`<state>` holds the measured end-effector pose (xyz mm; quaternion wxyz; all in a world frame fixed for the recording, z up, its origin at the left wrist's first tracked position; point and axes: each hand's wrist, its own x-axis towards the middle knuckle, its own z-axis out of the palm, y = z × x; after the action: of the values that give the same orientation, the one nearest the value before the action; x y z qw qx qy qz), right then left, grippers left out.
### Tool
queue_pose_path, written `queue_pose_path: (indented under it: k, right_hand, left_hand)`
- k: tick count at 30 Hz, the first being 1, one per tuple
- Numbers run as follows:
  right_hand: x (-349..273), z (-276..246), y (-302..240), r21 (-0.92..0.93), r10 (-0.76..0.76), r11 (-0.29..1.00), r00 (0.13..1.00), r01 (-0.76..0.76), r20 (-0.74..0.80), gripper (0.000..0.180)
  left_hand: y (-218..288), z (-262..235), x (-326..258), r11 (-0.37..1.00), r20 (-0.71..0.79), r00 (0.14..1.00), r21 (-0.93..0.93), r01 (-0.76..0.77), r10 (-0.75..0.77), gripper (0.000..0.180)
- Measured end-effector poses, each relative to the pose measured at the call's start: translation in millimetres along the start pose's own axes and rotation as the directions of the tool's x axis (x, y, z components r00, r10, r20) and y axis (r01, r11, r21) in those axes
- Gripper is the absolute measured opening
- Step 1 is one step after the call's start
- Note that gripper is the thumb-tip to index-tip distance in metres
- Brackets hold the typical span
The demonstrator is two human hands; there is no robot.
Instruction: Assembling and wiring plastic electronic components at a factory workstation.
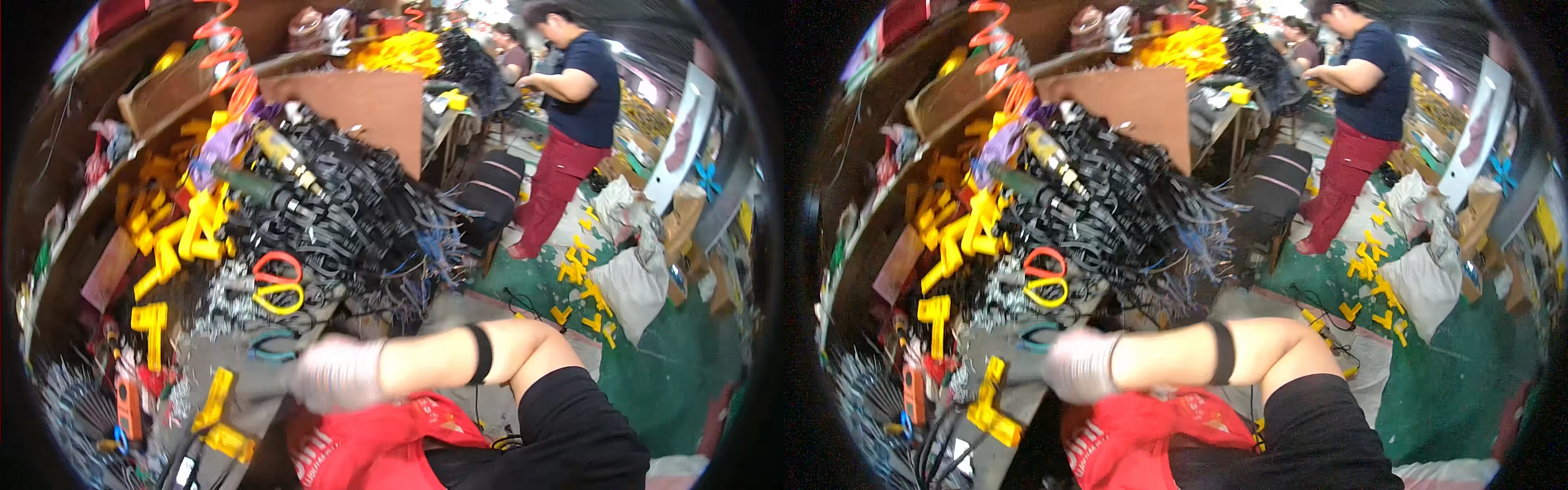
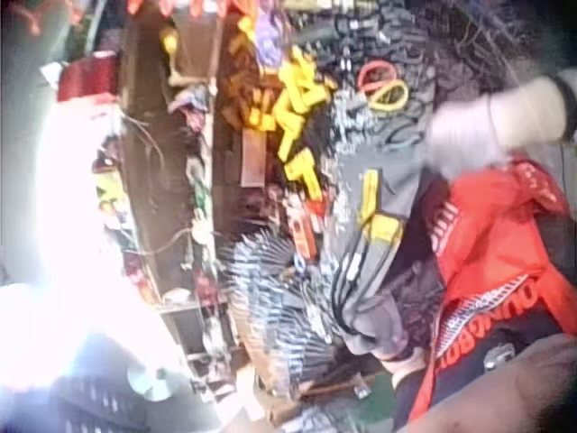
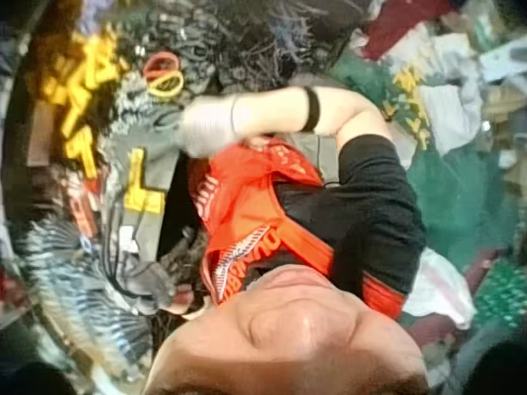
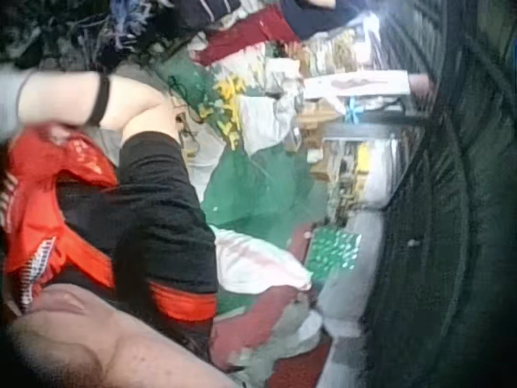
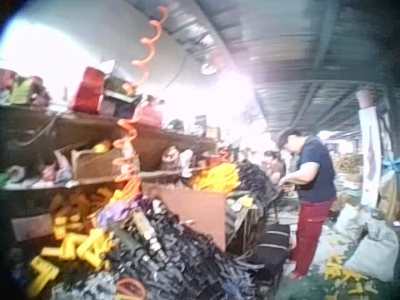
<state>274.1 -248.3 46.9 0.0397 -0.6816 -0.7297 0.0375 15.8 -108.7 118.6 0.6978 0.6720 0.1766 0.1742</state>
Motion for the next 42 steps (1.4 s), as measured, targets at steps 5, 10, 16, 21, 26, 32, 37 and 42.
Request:
queue_pose_path:
  k: [5,10,16,21,26,32,37,42]
  right_hand:
    - [-5,37,-65,0.385,-0.229,0.92,0.892,0.068,0.389,0.022]
    - [-11,4,-67,0.422,-0.335,0.88,0.913,0.216,0.231,0.027]
    - [-11,-45,-63,0.358,-0.343,0.885,0.936,0.296,0.076,0.019]
    - [29,-27,-40,0.4,-0.337,0.879,0.931,0.259,0.14,0.022]
    - [41,39,-5,0.456,-0.17,0.877,0.985,0.152,-0.002,0.033]
    - [-14,35,-13,0.373,0.195,0.928,0.867,-0.011,-0.459,0.03]
    - [-50,67,-52,0.918,0.489,0.391,0.83,0.066,-0.268,0.01]
    - [-55,137,-49,0.996,0.678,0.043,0.735,-0.077,0.028,0.021]
  left_hand:
    - [1,17,19,0.997,0.057,0.998,-0.07,-0.009,0.013,0.052]
    - [-65,26,21,0.958,0.471,0.864,-0.114,0.263,-0.181,0.093]
    - [-95,21,30,0.856,0.636,0.585,0.274,0.439,-0.503,0.1]
    - [-123,26,27,0.891,0.656,0.636,0.131,0.435,-0.407,0.1]
    - [-146,28,38,0.875,0.644,0.656,0.044,0.482,-0.394,0.098]
    - [-134,21,53,0.71,0.621,0.592,-0.08,0.699,-0.513,0.071]
    - [-104,49,77,0.671,0.584,0.566,-0.047,0.74,-0.582,0.03]
    - [-140,64,89,0.748,0.408,0.65,0.144,0.648,-0.641,0.024]
